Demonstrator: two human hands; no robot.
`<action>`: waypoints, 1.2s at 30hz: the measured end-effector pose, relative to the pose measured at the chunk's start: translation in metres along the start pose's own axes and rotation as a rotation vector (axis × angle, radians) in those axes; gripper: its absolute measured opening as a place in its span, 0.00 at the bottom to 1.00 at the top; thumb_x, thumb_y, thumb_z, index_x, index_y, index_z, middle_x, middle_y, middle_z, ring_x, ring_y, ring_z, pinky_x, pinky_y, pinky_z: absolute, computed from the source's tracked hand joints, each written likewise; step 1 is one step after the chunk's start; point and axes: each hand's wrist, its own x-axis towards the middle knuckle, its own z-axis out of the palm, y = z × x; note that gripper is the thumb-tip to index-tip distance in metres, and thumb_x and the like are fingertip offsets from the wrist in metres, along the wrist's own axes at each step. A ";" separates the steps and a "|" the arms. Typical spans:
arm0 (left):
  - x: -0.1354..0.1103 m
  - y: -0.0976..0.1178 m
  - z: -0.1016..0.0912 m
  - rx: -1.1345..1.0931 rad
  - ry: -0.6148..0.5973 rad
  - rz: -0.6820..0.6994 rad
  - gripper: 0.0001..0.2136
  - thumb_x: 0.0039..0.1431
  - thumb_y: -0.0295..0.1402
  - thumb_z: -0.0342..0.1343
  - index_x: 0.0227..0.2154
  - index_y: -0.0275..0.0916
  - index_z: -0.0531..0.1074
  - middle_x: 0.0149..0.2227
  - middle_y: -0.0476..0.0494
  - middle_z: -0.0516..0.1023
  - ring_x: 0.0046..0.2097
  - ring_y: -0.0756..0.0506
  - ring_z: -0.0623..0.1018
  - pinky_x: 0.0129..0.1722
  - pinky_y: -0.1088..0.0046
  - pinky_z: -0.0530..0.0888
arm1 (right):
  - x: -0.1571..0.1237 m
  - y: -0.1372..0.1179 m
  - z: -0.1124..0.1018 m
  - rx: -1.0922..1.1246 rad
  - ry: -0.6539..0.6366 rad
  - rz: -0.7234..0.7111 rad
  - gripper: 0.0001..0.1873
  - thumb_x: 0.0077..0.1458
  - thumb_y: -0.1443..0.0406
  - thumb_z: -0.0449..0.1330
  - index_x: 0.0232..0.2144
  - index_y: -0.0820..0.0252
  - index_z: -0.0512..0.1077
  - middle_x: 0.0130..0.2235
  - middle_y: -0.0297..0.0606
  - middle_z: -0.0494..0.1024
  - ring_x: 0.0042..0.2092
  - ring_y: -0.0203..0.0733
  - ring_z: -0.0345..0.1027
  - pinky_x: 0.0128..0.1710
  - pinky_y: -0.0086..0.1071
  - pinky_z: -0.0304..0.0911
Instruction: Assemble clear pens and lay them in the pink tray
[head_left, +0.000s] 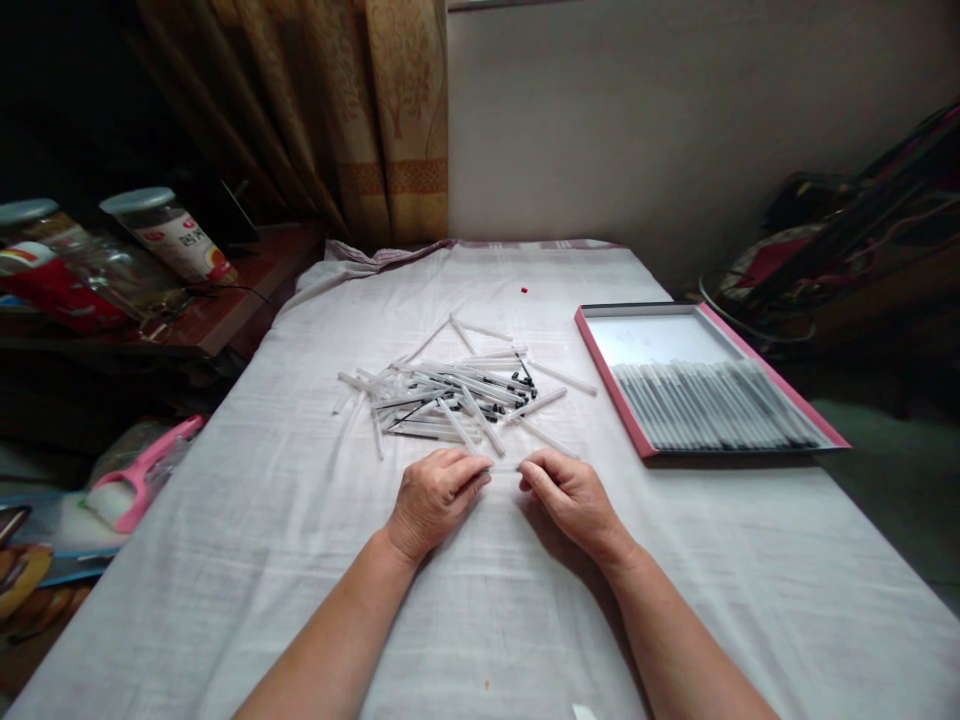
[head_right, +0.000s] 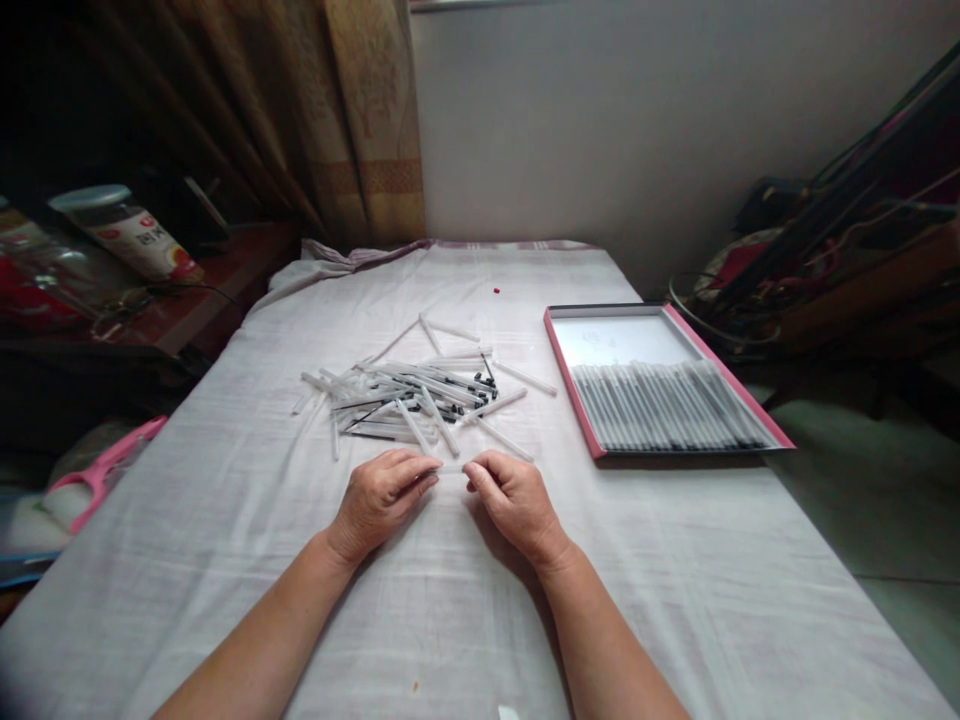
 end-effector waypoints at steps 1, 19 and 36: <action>0.000 0.000 -0.001 0.003 -0.011 -0.015 0.10 0.64 0.37 0.53 0.42 0.41 0.76 0.36 0.45 0.81 0.37 0.47 0.78 0.37 0.74 0.73 | 0.000 0.000 0.000 0.010 0.009 0.002 0.16 0.59 0.57 0.54 0.23 0.57 0.71 0.24 0.34 0.76 0.26 0.37 0.68 0.29 0.29 0.63; 0.002 -0.008 -0.004 -0.227 0.006 -0.204 0.09 0.62 0.38 0.55 0.30 0.39 0.73 0.28 0.48 0.75 0.32 0.49 0.74 0.34 0.75 0.68 | 0.002 -0.002 -0.001 0.162 0.144 0.085 0.19 0.55 0.51 0.57 0.23 0.59 0.72 0.23 0.37 0.76 0.23 0.37 0.67 0.25 0.28 0.63; 0.001 -0.007 -0.005 -0.193 -0.126 -0.161 0.08 0.61 0.38 0.56 0.36 0.41 0.75 0.34 0.46 0.77 0.36 0.47 0.75 0.38 0.73 0.69 | 0.002 -0.001 0.001 0.081 0.029 0.029 0.12 0.50 0.58 0.61 0.31 0.60 0.78 0.30 0.39 0.80 0.31 0.41 0.72 0.31 0.31 0.67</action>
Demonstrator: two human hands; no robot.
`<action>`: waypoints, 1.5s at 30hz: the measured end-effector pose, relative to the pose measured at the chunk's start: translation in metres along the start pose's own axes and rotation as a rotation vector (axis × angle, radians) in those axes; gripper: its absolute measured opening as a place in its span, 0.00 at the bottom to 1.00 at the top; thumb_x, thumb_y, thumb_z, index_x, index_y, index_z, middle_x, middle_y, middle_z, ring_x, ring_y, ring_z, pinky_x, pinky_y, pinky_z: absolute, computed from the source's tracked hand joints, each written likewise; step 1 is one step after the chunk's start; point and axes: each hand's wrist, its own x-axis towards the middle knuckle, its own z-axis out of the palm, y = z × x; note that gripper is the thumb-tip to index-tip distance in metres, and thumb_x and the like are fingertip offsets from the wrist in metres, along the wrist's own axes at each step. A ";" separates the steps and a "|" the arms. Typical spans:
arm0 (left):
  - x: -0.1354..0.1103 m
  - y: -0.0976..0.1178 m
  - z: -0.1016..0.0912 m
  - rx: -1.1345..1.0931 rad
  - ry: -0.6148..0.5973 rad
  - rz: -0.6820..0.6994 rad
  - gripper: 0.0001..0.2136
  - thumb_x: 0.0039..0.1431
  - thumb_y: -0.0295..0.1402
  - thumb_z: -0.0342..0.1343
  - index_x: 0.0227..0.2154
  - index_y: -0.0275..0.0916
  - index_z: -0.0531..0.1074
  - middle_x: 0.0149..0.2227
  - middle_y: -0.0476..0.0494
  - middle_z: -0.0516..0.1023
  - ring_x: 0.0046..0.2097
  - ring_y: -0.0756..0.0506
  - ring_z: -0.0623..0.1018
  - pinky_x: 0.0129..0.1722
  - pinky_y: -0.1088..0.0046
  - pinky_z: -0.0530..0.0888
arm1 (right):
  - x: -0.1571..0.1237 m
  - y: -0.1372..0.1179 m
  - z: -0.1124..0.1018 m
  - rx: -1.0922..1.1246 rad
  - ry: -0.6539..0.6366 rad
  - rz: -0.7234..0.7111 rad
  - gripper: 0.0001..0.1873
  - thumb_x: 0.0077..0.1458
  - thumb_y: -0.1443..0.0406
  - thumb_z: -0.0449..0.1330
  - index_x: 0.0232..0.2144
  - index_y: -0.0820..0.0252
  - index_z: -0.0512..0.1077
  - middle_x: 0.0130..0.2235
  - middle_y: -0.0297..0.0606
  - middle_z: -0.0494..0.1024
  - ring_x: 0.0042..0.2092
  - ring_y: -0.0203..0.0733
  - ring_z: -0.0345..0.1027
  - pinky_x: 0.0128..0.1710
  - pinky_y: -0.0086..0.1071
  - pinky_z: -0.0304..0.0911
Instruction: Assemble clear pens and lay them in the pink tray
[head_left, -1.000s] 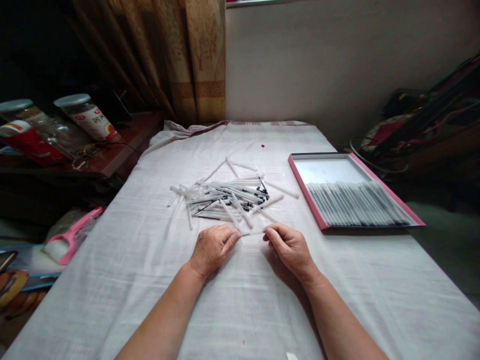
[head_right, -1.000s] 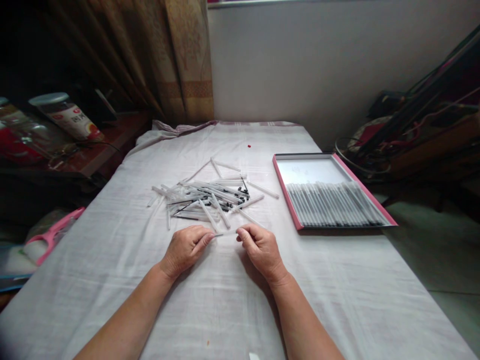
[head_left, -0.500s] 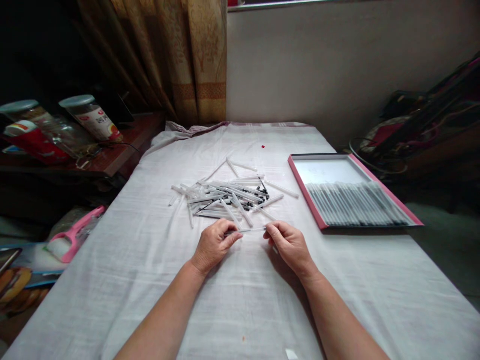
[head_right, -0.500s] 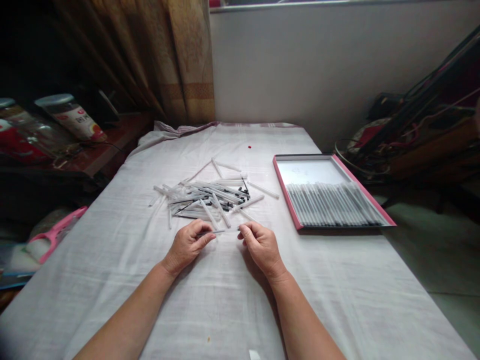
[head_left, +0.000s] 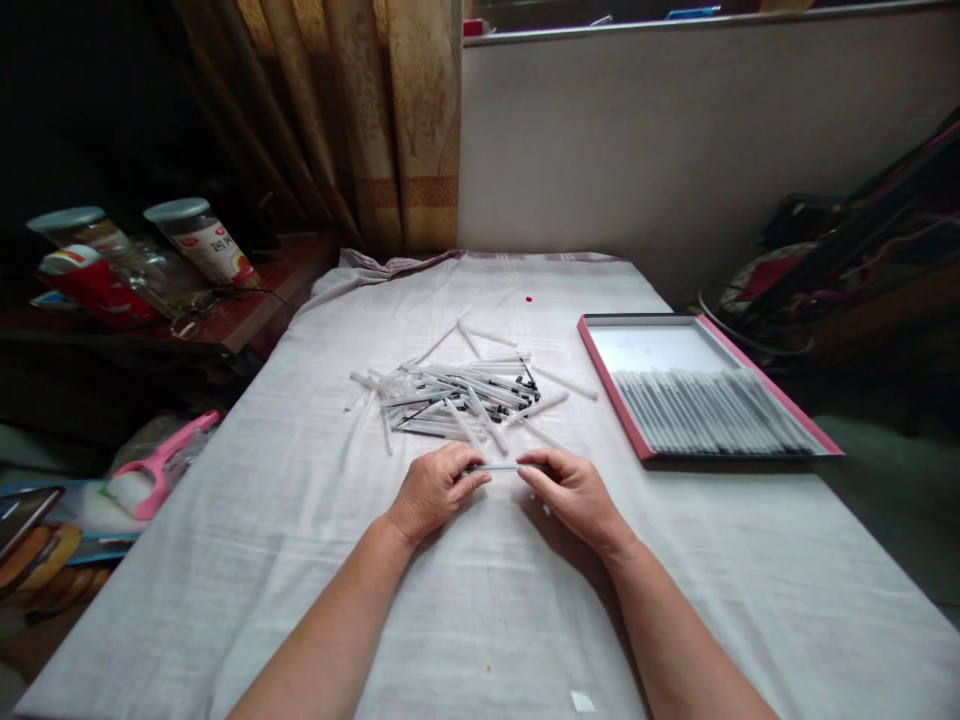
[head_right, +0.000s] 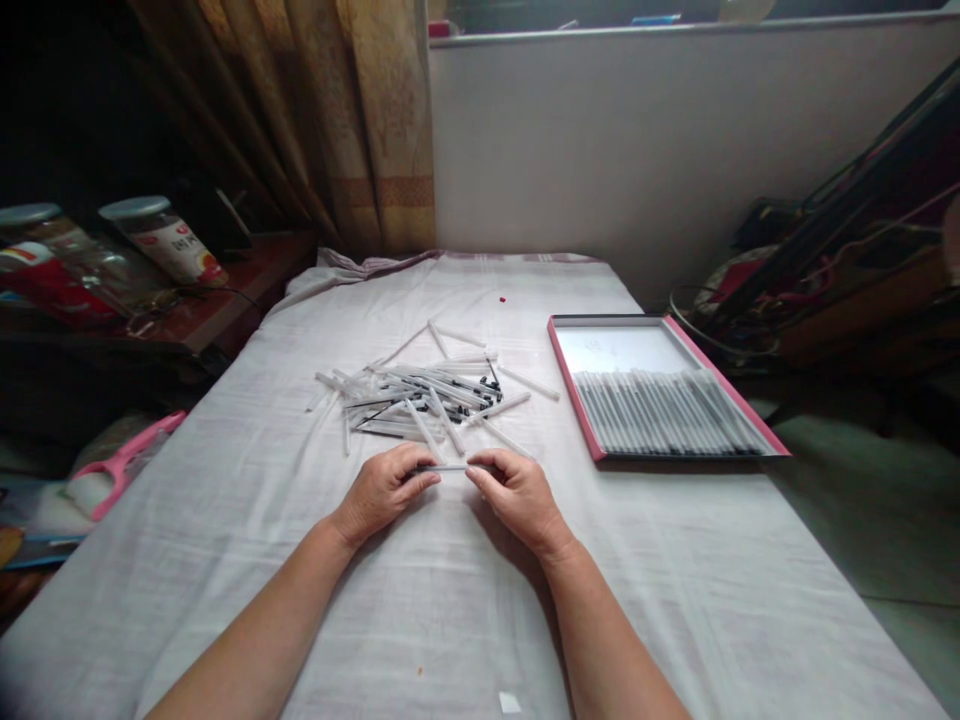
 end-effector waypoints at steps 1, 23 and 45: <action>0.000 -0.002 -0.001 -0.003 -0.001 0.007 0.08 0.61 0.37 0.55 0.36 0.40 0.75 0.34 0.46 0.78 0.36 0.47 0.76 0.38 0.73 0.69 | 0.000 -0.001 -0.002 0.001 -0.003 0.010 0.12 0.50 0.58 0.60 0.30 0.60 0.77 0.29 0.38 0.80 0.31 0.41 0.72 0.31 0.32 0.67; 0.010 -0.006 0.003 -0.249 0.101 -0.099 0.08 0.57 0.34 0.57 0.36 0.40 0.80 0.35 0.43 0.83 0.36 0.46 0.80 0.39 0.72 0.75 | -0.003 0.005 -0.017 -0.390 -0.127 -0.096 0.13 0.56 0.60 0.56 0.36 0.54 0.80 0.37 0.38 0.83 0.39 0.45 0.76 0.41 0.35 0.67; 0.059 -0.012 -0.010 0.482 0.036 0.056 0.04 0.56 0.33 0.58 0.33 0.42 0.76 0.40 0.43 0.80 0.45 0.40 0.75 0.50 0.59 0.64 | 0.002 0.009 -0.028 -0.422 0.057 0.048 0.14 0.56 0.59 0.55 0.37 0.55 0.80 0.40 0.41 0.83 0.42 0.48 0.76 0.44 0.37 0.66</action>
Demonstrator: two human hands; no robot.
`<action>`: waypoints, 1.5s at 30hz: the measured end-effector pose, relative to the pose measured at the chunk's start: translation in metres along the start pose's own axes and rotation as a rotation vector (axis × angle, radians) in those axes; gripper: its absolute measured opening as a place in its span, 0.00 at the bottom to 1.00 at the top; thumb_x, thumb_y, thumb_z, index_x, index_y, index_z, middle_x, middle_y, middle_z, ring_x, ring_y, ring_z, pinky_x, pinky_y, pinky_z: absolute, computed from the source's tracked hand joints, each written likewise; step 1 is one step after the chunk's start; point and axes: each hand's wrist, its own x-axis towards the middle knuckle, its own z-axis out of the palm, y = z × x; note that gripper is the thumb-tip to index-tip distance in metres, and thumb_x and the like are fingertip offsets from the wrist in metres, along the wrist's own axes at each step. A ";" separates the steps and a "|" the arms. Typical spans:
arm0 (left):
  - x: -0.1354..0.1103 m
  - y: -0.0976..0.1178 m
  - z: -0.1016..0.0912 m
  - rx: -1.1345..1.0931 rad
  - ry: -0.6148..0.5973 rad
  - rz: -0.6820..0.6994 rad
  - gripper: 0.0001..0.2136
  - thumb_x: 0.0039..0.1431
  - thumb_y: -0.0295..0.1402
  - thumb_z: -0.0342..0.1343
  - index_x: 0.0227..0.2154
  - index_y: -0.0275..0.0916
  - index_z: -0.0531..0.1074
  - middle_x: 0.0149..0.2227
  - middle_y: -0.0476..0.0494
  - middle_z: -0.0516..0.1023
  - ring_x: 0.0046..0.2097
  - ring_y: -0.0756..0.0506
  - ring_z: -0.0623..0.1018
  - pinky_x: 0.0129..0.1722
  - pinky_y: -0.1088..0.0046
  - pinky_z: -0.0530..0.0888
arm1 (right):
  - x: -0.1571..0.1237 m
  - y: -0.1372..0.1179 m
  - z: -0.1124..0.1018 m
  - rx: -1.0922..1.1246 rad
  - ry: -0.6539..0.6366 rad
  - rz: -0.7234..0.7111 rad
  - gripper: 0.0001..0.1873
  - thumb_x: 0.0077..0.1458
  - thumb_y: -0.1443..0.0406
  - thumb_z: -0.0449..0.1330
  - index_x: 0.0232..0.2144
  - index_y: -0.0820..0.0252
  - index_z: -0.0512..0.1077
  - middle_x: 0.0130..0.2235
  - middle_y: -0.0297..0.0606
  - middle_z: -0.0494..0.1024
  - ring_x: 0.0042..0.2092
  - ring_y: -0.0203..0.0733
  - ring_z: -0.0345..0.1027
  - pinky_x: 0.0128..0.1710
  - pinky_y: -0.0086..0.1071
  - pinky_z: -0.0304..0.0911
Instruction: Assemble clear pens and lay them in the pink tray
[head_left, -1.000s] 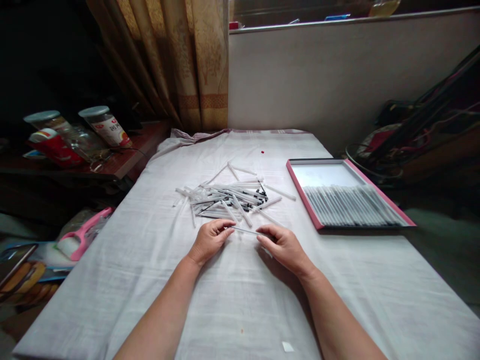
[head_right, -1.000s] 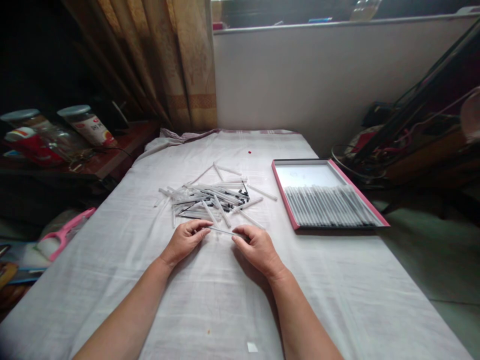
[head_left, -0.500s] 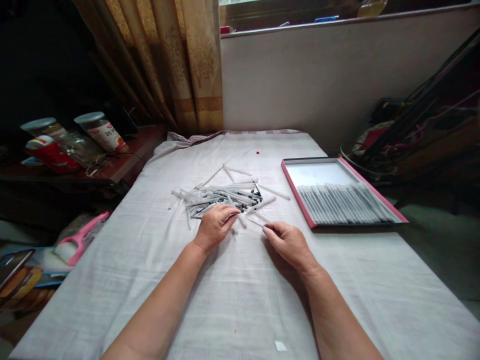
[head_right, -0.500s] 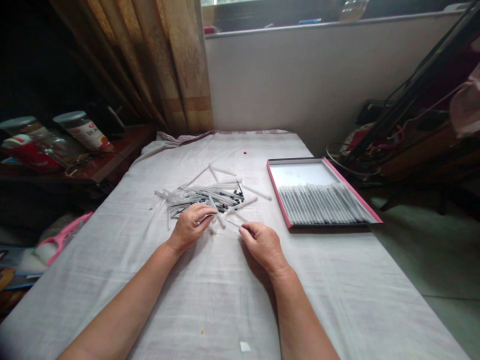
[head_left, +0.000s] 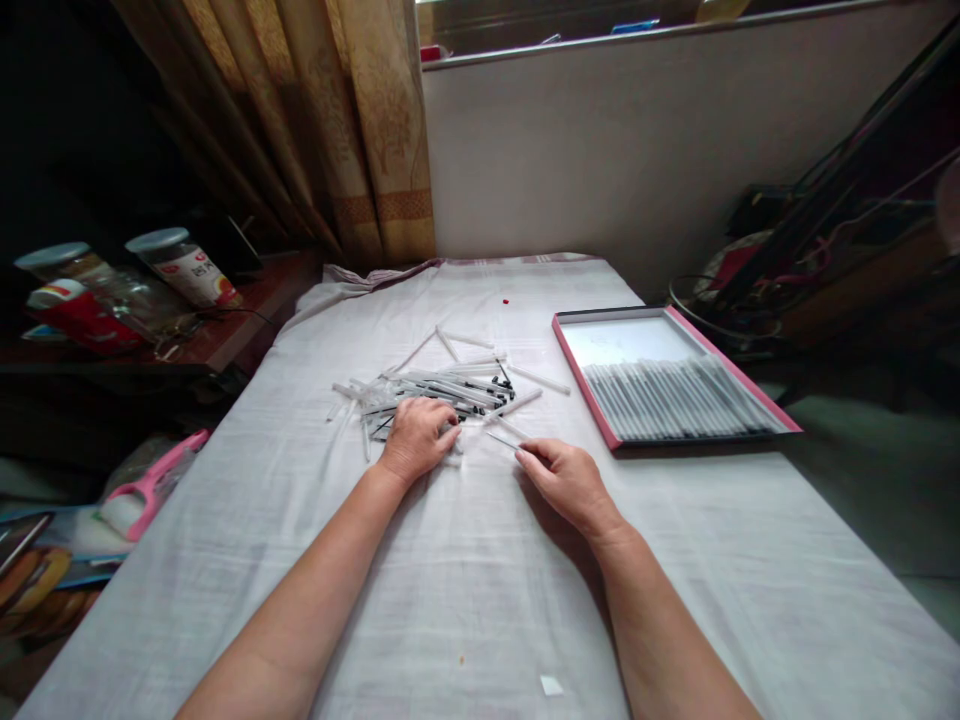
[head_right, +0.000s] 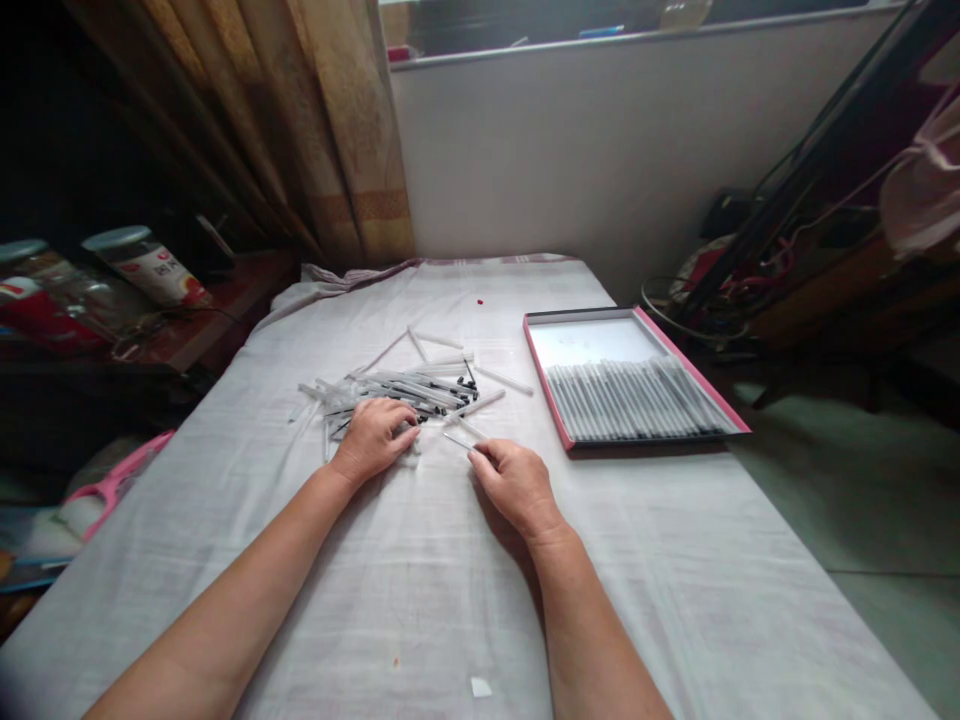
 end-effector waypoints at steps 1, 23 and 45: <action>0.003 0.002 -0.001 0.026 -0.011 -0.021 0.04 0.56 0.33 0.59 0.34 0.41 0.76 0.39 0.43 0.80 0.44 0.40 0.75 0.49 0.59 0.64 | 0.000 0.000 0.000 -0.002 -0.001 -0.001 0.14 0.56 0.59 0.55 0.37 0.55 0.80 0.40 0.41 0.83 0.42 0.48 0.76 0.44 0.37 0.66; -0.025 0.029 0.001 -0.893 0.130 -0.319 0.09 0.52 0.38 0.61 0.32 0.38 0.72 0.31 0.47 0.77 0.28 0.51 0.73 0.27 0.76 0.70 | -0.001 0.002 0.005 0.077 0.058 -0.016 0.14 0.55 0.60 0.56 0.38 0.55 0.79 0.41 0.42 0.83 0.44 0.49 0.76 0.47 0.39 0.68; -0.043 0.026 0.006 -1.269 0.184 -0.628 0.20 0.45 0.45 0.66 0.34 0.38 0.67 0.36 0.44 0.80 0.25 0.52 0.75 0.17 0.82 0.64 | -0.004 0.001 0.009 0.050 -0.006 -0.041 0.15 0.56 0.59 0.55 0.39 0.55 0.79 0.42 0.41 0.83 0.44 0.48 0.77 0.46 0.39 0.68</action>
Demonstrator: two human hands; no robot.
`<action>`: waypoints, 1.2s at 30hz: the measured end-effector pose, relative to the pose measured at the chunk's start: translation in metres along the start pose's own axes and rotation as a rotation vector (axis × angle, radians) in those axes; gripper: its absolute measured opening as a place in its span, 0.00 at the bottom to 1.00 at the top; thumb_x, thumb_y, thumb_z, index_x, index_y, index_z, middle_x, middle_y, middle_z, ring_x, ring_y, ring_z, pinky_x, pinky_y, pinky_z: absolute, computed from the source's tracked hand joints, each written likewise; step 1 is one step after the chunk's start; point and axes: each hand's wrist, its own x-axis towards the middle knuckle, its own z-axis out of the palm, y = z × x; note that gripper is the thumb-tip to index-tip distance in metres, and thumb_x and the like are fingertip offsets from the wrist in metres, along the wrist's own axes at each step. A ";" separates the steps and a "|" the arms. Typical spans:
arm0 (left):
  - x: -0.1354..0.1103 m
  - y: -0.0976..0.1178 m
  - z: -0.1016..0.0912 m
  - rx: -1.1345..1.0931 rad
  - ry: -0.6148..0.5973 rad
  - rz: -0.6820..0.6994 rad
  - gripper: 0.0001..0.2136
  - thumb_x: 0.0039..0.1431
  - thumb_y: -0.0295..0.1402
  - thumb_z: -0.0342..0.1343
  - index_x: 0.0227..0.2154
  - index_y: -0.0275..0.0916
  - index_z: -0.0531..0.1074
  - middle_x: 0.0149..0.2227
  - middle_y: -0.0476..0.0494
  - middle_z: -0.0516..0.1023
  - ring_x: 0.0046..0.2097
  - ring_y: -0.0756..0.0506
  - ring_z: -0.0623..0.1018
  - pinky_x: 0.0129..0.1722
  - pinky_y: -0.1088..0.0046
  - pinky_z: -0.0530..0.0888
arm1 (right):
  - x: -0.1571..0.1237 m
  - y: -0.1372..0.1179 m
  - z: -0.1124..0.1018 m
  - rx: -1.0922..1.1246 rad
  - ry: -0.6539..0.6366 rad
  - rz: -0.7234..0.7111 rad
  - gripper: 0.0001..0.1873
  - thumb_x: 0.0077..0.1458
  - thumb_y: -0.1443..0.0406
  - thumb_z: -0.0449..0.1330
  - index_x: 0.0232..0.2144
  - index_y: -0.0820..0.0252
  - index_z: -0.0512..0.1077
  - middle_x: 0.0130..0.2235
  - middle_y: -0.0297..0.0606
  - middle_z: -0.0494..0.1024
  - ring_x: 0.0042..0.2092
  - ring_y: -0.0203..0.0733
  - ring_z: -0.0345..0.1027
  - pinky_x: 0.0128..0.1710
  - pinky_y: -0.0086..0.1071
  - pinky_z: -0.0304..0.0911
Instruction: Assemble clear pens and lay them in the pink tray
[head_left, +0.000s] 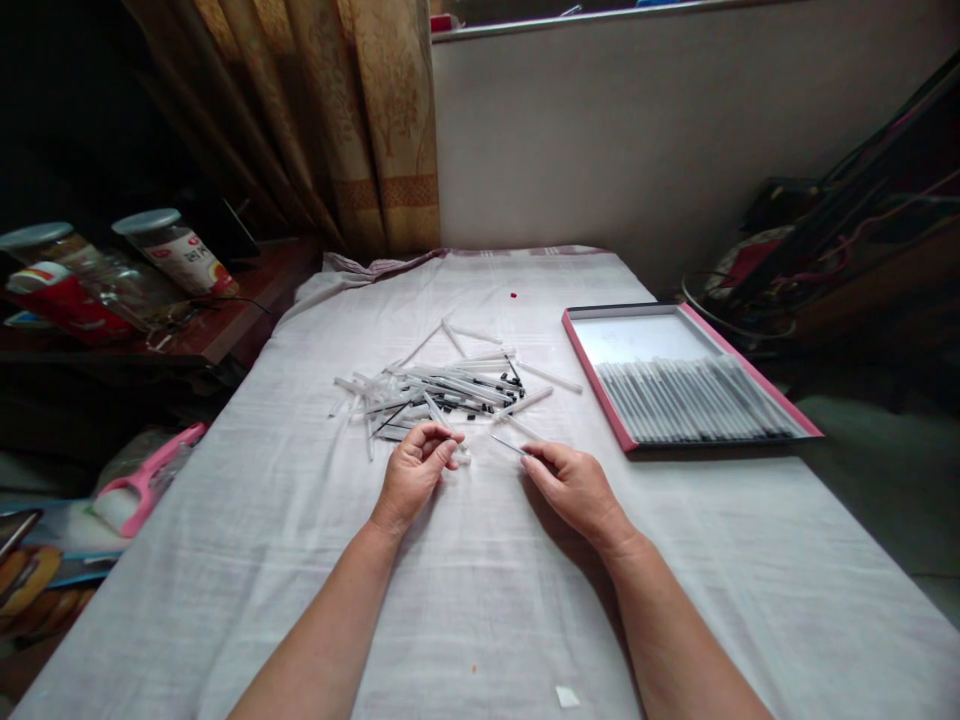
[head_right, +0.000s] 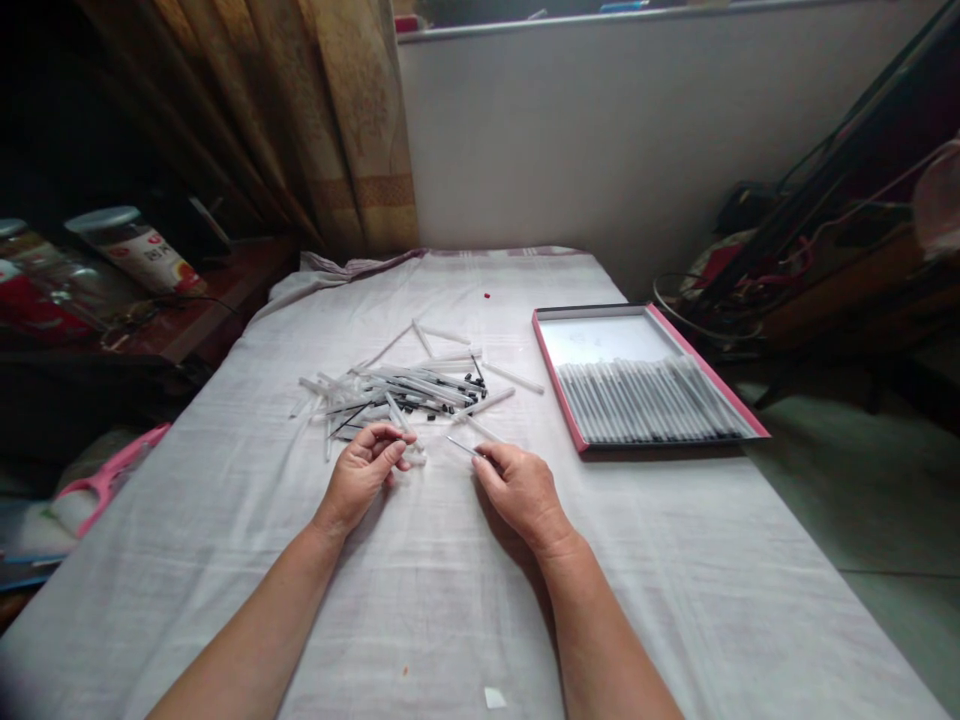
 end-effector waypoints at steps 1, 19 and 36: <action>0.000 -0.001 -0.001 0.013 -0.005 0.014 0.19 0.46 0.45 0.65 0.33 0.38 0.67 0.35 0.45 0.80 0.25 0.52 0.75 0.18 0.81 0.64 | 0.000 -0.001 0.000 0.009 -0.001 -0.001 0.15 0.56 0.59 0.55 0.39 0.56 0.79 0.42 0.42 0.83 0.44 0.48 0.77 0.46 0.39 0.68; -0.001 -0.003 -0.015 0.968 0.086 0.587 0.09 0.61 0.30 0.54 0.43 0.42 0.75 0.42 0.45 0.80 0.43 0.46 0.79 0.43 0.73 0.73 | -0.001 0.002 0.003 -0.001 0.015 -0.020 0.15 0.55 0.59 0.55 0.39 0.56 0.79 0.41 0.41 0.83 0.43 0.49 0.77 0.46 0.40 0.70; 0.043 0.033 -0.040 1.522 0.141 0.190 0.12 0.61 0.39 0.54 0.44 0.47 0.77 0.43 0.43 0.77 0.41 0.41 0.77 0.36 0.68 0.71 | -0.001 0.002 0.002 -0.005 -0.021 -0.015 0.16 0.56 0.59 0.55 0.40 0.56 0.79 0.42 0.40 0.82 0.45 0.49 0.77 0.48 0.41 0.69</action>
